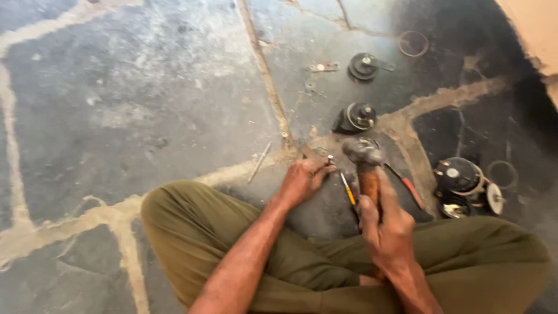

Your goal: The person sits on the floor and uses a hammer and a metal punch to repeatedly strike a small metal component. They adjust the component's position and continue hammering to modify or dislodge parts of the assembly.

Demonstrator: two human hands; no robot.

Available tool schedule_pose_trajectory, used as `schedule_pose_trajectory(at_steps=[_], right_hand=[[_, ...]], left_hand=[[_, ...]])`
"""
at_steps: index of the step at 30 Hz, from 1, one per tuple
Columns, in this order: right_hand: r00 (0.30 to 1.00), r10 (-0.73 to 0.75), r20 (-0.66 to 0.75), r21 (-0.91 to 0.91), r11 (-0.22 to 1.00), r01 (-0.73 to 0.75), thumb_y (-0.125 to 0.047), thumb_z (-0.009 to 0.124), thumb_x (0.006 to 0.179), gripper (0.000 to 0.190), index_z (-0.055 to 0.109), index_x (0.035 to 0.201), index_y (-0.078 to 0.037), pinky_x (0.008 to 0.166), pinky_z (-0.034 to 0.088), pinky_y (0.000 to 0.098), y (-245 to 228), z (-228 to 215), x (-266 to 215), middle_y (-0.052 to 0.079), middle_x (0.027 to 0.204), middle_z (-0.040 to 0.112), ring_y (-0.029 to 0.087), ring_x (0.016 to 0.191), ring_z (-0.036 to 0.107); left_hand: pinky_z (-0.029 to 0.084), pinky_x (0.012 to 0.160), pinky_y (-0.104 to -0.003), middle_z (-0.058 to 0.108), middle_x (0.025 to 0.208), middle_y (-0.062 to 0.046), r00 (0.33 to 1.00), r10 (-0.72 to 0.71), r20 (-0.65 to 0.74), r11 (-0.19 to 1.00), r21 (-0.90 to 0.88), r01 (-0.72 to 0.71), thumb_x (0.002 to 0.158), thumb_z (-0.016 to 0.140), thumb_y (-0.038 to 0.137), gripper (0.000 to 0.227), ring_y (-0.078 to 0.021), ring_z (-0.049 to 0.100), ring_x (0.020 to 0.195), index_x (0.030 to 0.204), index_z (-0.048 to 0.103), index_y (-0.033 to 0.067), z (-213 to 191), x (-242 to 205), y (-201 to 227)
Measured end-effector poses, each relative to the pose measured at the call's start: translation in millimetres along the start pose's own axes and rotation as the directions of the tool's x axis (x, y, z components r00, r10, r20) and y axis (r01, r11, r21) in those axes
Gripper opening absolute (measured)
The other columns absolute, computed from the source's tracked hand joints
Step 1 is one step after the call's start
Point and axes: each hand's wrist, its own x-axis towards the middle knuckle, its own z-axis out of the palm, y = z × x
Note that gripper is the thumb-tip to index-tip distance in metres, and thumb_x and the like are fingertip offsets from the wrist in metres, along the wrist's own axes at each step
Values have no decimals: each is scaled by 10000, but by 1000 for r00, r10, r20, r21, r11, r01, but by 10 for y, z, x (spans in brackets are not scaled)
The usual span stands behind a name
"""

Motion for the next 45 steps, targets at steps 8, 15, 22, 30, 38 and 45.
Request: schedule_pose_trajectory(at_steps=[8, 15, 22, 30, 38, 45], right_hand=[[989, -139, 48, -156, 977, 145, -215, 607, 1026, 551, 493, 1545, -69, 592, 528, 366, -125, 44, 275, 198, 839, 708, 256, 646, 686], [975, -126, -183, 161, 974, 156, -232, 526, 1045, 517, 450, 1539, -97, 577, 555, 353, -81, -51, 120, 106, 775, 711, 258, 581, 671], [979, -204, -5, -26, 979, 204, -224, 568, 1056, 511, 501, 1534, -56, 589, 515, 304, -24, 135, 311, 125, 854, 697, 115, 661, 670], [986, -114, -119, 256, 956, 142, -196, 534, 1079, 418, 541, 1444, 8, 520, 487, 255, 22, -78, 139, 26, 763, 659, 78, 555, 558], [989, -116, -91, 106, 986, 125, -180, 576, 1026, 494, 497, 1480, -1, 521, 520, 283, 139, -39, -38, 61, 701, 676, 112, 544, 628], [995, -37, 88, -39, 998, 41, -220, 594, 998, 517, 528, 1488, -67, 604, 547, 415, 55, 13, 54, 198, 763, 701, 299, 644, 714]], left_hand=[[580, 725, -424, 757, 910, -136, 994, -105, 17, 991, -82, 106, 937, 710, 214, 153, -333, 759, 821, 984, 749, 74, -38, 100, 23], [552, 735, -458, 744, 921, -185, 999, 25, -27, 999, 25, -24, 933, 736, 163, 140, -400, 708, 853, 942, 717, 24, -58, 120, -39], [549, 752, -459, 737, 931, -173, 990, 110, -89, 994, 8, -110, 939, 733, 158, 124, -393, 711, 874, 964, 720, 38, -68, 161, -56], [550, 774, -438, 725, 954, -137, 989, 147, 13, 984, 96, -147, 933, 740, 192, 147, -348, 709, 903, 990, 726, 57, -60, 94, 54], [480, 1016, -505, 743, 1040, -109, 967, 253, 16, 938, 241, -250, 936, 745, 210, 155, -309, 687, 1157, 1017, 742, 79, 10, 53, 46], [434, 1062, -591, 744, 1037, -133, 968, 247, 41, 929, 273, -249, 921, 745, 204, 166, -327, 688, 1136, 1023, 746, 73, 15, 51, 33]])
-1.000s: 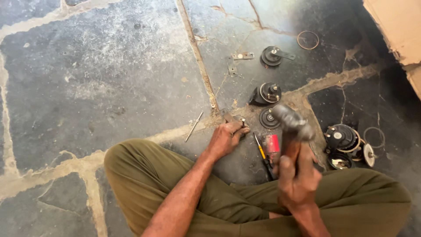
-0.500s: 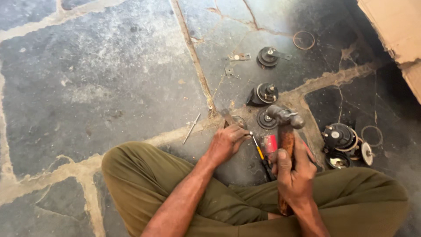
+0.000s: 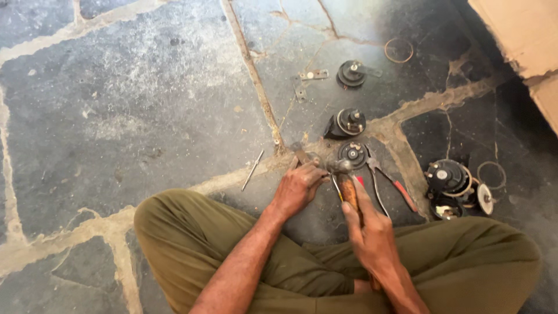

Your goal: The person sits on the floor and uses a hammer and a metal punch to repeatedly strike a small metal component. They adjust the component's position and continue hammering to modify or dislodge parts of the assembly.

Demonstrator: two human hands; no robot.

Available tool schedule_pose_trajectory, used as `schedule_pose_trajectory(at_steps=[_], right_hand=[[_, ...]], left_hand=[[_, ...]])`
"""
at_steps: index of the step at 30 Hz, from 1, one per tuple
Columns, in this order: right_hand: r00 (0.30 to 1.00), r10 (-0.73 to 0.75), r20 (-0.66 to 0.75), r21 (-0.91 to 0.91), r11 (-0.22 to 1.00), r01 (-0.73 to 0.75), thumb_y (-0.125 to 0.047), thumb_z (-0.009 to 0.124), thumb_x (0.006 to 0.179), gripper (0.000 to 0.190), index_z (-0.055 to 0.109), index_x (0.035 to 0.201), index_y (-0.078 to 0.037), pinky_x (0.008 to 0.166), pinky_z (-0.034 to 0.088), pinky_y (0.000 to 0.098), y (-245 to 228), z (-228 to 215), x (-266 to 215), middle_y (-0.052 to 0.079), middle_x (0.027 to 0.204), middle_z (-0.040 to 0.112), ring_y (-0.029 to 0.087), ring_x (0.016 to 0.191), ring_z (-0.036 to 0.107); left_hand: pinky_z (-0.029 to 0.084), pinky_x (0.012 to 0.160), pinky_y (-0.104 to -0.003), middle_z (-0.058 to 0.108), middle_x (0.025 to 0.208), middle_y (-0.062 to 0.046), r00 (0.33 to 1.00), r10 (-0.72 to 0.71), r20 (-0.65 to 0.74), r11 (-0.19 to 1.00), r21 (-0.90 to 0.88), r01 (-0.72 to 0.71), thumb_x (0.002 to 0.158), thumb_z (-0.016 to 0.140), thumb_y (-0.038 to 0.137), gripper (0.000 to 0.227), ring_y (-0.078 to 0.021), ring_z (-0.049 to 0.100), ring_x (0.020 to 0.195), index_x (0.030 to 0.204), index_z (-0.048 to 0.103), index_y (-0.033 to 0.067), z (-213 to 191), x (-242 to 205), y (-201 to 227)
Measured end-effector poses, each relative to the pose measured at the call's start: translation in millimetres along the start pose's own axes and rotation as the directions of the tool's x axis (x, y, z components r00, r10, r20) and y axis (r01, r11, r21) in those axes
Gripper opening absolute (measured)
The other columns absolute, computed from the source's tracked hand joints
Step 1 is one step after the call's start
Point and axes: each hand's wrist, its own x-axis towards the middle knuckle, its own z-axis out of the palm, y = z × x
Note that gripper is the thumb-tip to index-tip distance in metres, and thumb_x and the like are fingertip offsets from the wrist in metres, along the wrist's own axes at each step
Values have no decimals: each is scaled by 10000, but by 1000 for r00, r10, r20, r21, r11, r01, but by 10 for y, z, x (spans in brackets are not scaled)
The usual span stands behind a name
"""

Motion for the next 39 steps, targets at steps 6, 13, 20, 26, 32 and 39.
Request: schedule_pose_trajectory(at_steps=[6, 13, 20, 26, 32, 39], right_hand=[[953, -82, -291, 287, 943, 169, -215, 534, 1060, 426, 508, 1468, -92, 594, 549, 348, -161, -99, -119, 127, 816, 691, 227, 601, 637], [993, 99, -63, 87, 992, -93, -185, 581, 1013, 520, 504, 1517, -84, 544, 537, 345, 36, 3, -38, 101, 676, 676, 173, 541, 644], [995, -28, -100, 49, 998, 33, -215, 599, 1021, 477, 556, 1466, -48, 528, 500, 347, -37, 14, -2, 106, 667, 648, 169, 535, 619], [984, 43, -172, 158, 987, -16, -239, 564, 1048, 389, 598, 1379, -39, 500, 518, 334, 86, -12, -86, 93, 687, 688, 169, 508, 630], [996, -61, -62, 14, 998, 62, -241, 603, 1033, 476, 547, 1472, -65, 533, 511, 341, 76, 136, 9, 145, 680, 667, 173, 540, 625], [980, 177, -89, 165, 973, -161, -198, 573, 983, 543, 499, 1510, -95, 521, 552, 386, -1, 29, -187, 136, 716, 721, 258, 527, 670]], left_hand=[[462, 1038, -586, 745, 1089, -146, 998, -27, -56, 998, -51, 24, 925, 727, 187, 172, -350, 694, 1100, 1042, 737, 61, 33, -44, -63], [573, 783, -453, 750, 1058, -172, 994, -94, -50, 992, -93, 89, 917, 737, 164, 188, -378, 720, 929, 1058, 754, 41, 49, -61, -113], [576, 797, -453, 737, 1033, -187, 989, -144, -34, 982, -125, 139, 959, 732, 183, 155, -379, 723, 940, 1017, 721, 40, 50, -28, -143], [548, 725, -468, 723, 942, -185, 980, -197, -10, 969, -157, 193, 935, 737, 162, 141, -397, 704, 863, 977, 717, 29, 17, -27, -109], [539, 852, -489, 717, 946, -177, 990, -72, -125, 986, -161, 51, 938, 719, 121, 106, -404, 688, 866, 946, 690, 20, 14, -5, -123], [545, 788, -463, 715, 1027, -208, 981, -192, -27, 958, -222, 181, 932, 714, 112, 123, -419, 692, 931, 992, 695, 6, 141, -111, -179]])
